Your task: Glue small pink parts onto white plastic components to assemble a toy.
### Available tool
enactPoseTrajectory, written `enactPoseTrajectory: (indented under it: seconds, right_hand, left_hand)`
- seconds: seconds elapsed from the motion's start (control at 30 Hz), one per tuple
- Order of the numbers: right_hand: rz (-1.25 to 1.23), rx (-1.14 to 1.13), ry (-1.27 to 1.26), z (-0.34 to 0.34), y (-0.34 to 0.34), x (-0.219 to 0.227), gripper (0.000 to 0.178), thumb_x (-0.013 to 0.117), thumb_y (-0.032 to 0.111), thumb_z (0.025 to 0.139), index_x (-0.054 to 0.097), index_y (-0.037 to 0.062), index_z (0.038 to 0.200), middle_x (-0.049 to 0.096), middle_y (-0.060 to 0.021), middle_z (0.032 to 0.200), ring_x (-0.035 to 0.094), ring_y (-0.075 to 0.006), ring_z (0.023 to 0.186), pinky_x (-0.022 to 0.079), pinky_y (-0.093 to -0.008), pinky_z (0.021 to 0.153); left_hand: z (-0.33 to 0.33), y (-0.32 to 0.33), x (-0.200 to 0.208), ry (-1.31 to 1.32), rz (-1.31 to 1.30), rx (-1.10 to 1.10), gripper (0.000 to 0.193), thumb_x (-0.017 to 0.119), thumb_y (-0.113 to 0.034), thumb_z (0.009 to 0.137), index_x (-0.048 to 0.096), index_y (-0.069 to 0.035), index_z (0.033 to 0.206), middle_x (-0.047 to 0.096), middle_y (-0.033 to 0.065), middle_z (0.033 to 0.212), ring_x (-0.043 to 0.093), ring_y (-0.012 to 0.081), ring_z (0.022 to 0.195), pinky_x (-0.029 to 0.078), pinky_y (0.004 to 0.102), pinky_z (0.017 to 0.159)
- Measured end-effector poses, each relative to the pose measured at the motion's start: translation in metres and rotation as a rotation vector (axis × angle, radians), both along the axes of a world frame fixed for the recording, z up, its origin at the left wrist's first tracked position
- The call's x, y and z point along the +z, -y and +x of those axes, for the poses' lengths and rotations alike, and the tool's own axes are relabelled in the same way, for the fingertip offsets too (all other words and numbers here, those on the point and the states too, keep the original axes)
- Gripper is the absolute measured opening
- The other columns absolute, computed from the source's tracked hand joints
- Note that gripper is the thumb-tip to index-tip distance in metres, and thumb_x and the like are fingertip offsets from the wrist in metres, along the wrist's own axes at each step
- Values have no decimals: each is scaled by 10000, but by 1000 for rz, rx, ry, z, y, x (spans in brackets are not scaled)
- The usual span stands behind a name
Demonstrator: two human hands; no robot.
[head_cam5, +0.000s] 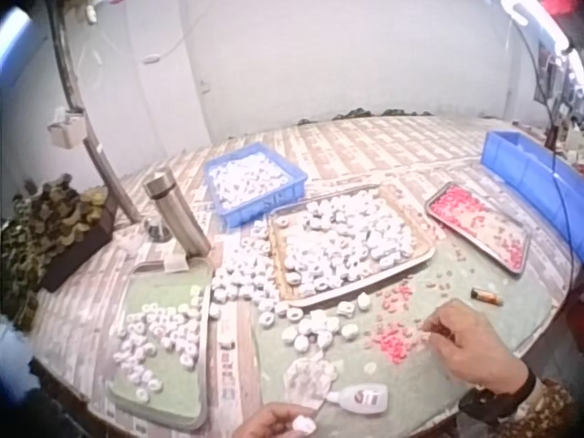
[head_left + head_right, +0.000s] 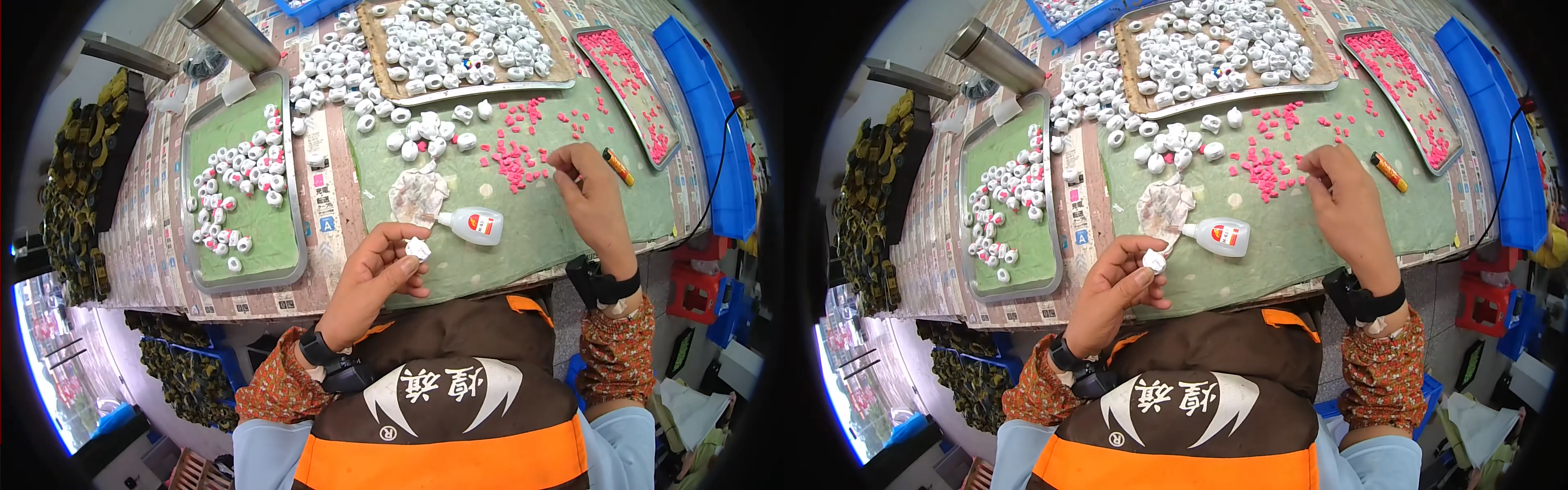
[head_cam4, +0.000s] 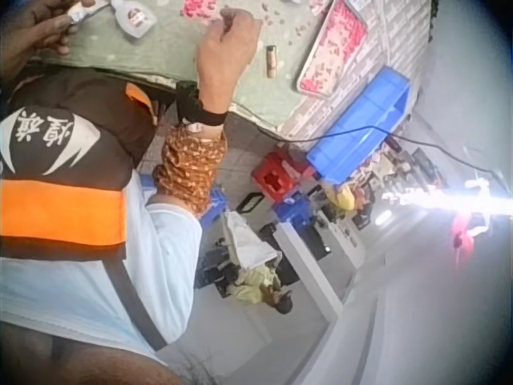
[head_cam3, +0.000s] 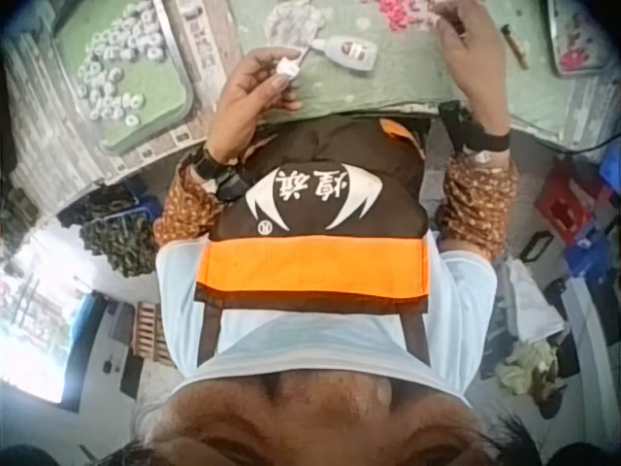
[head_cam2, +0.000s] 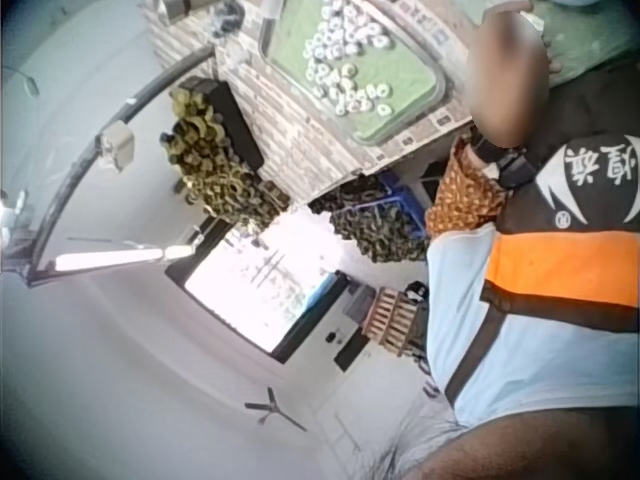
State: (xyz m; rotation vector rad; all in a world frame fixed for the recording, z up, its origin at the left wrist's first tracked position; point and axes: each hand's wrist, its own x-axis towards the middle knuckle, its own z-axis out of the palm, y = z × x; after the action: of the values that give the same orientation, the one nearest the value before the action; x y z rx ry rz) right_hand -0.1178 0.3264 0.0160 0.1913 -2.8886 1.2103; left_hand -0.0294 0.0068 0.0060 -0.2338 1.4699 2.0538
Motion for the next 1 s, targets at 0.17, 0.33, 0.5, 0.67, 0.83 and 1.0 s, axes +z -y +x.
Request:
enactPoseTrajectory:
  seconds: [0.17,0.33,0.5,0.67,0.83,1.0]
  right_hand:
    - [131,76,-100,10,2,-11,123,632,-31,870,604,19,979,581,-142,892,612,-323,873,496,-410,768]
    - [251,125,-212,6,15,-11,118,664,12,870,599,29,967,576,-145,896,594,-365,884,475,-451,755]
    - [312,163,-195,1,22,-15,129,668,22,862,603,25,973,581,-150,920,600,-368,923,482,-470,770]
    - [430,195,-248,-2,23,-26,102,620,17,879,581,8,972,574,-171,903,593,-382,904,488,-477,780]
    - [491,196,-338,-1,27,-30,85,595,8,884,556,2,960,568,-184,893,586,-382,870,492,-468,757]
    - [-4,112,20,23,40,2,81,597,18,940,602,-4,1018,607,-152,953,607,-297,829,499,-362,738]
  left_hand:
    - [-3,-8,1,0,17,0,344,562,-155,1065,531,-62,1395,621,46,1074,640,113,1029,598,291,864]
    - [-1,-10,0,2,25,9,358,602,-179,1052,532,-55,1380,627,55,1101,639,121,999,612,337,875]
    - [0,-11,-1,22,40,28,335,599,-165,1048,531,-51,1356,637,57,1114,650,126,1003,614,338,876]
    - [3,-12,-2,13,69,25,325,578,-116,1050,522,-36,1360,625,53,1129,646,132,1092,601,291,874]
    - [5,-13,-5,17,79,40,323,584,-106,1046,526,-36,1356,625,54,1125,646,134,1093,601,289,876]
    - [10,-12,-11,35,111,92,328,613,-149,1036,540,-51,1340,661,68,1116,651,134,1018,611,334,881]
